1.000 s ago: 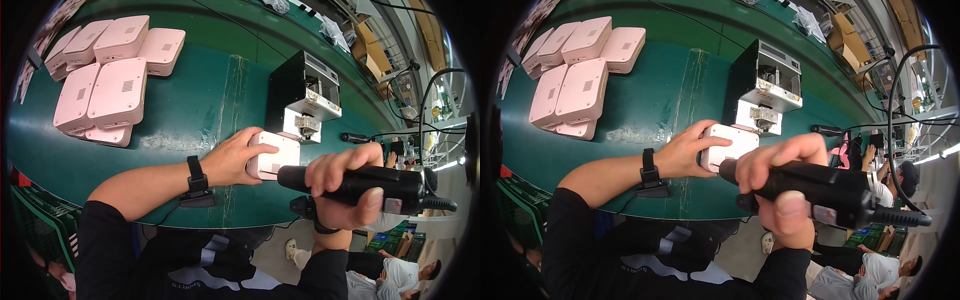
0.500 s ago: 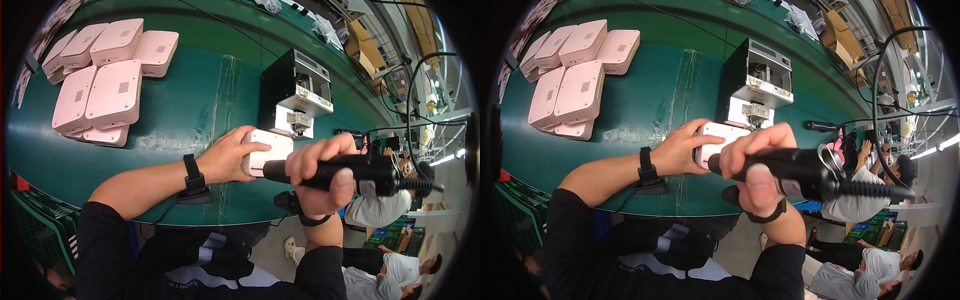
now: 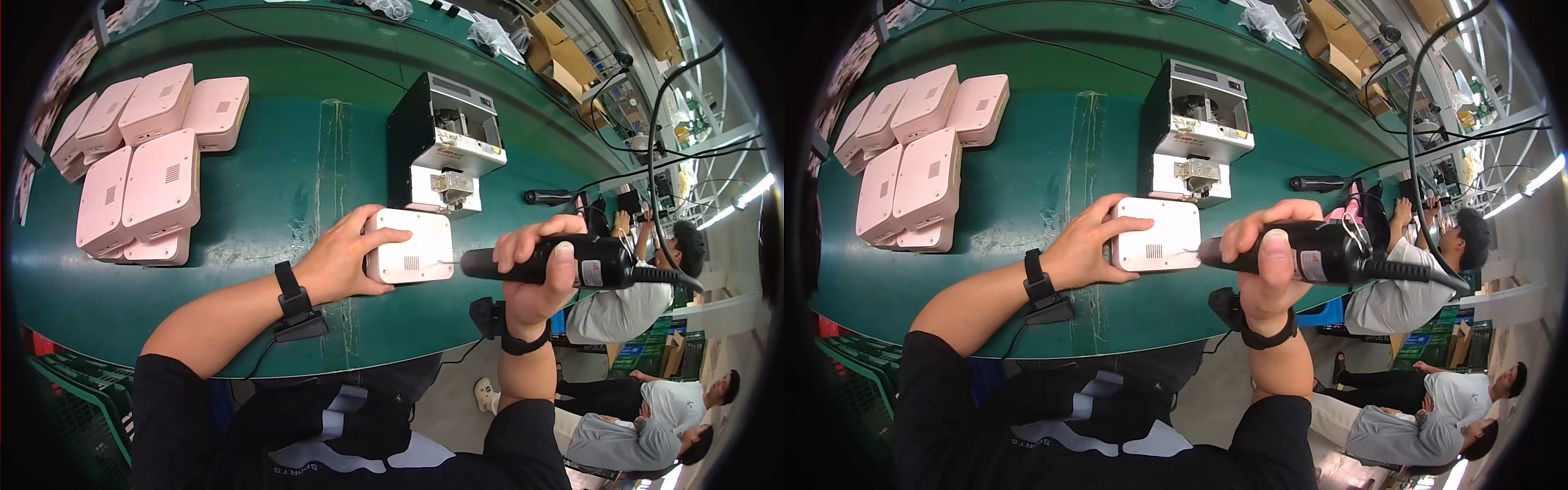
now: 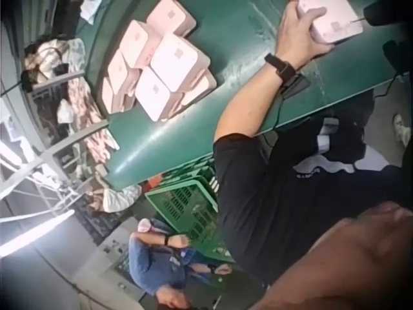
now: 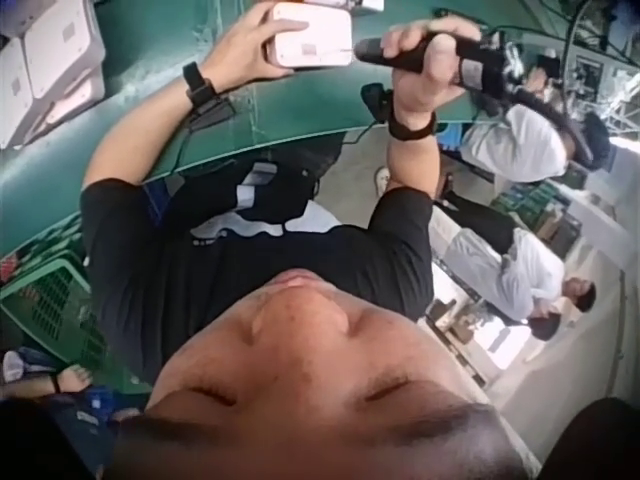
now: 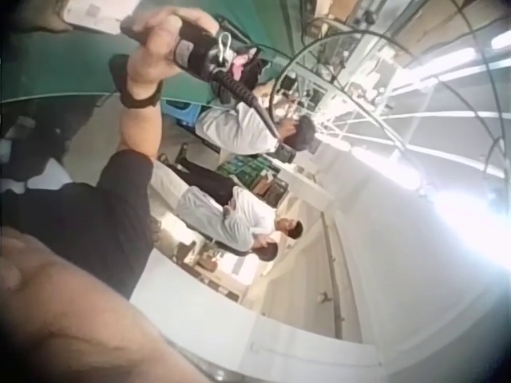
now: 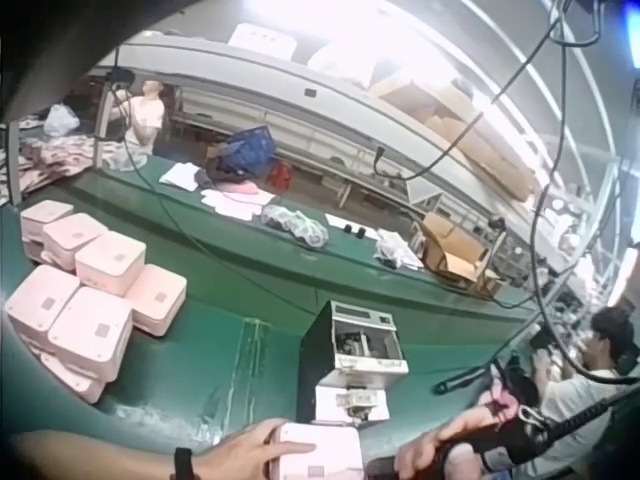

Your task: The person picks up a pink device, places it on the table, and drives screws into its base using a power screwdriver. After finishing each device, the person sets it aside and repeats the process with another pink device.

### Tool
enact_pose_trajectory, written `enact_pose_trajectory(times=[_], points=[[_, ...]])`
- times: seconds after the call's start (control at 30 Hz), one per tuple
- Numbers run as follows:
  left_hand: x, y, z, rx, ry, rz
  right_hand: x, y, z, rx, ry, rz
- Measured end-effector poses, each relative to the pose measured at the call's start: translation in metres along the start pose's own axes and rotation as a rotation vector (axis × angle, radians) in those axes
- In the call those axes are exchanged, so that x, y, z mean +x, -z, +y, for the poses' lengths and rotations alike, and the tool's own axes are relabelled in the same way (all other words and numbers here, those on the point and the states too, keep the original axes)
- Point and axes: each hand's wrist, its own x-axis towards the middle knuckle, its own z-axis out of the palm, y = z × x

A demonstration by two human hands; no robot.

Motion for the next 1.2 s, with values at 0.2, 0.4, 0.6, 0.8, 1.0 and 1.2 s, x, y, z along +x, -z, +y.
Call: enact_pose_trajectory(times=[0.2,0.4,0.6,0.8,1.0,1.2], points=[[0.002,0.000,0.002,-0.017,0.005,-0.006,0.049,0.006,-0.030,-0.022,0.494,-0.035],[0.005,0.004,0.005,-0.009,-0.006,-0.011,0.127,-0.011,-0.007,-0.231,0.629,0.178],[-0.001,0.011,0.011,0.021,0.041,0.016,0.105,0.010,-0.017,0.234,0.509,0.147],[-0.023,0.018,0.032,-1.261,0.722,-0.154,0.088,0.048,0.002,0.024,0.486,0.315],[-0.075,0.050,0.027,-1.688,0.976,-0.144,0.058,0.071,0.045,-0.007,0.291,0.376],[-0.050,0.045,0.012,-1.299,0.873,0.070,0.037,0.083,0.074,-0.089,0.182,0.402]])
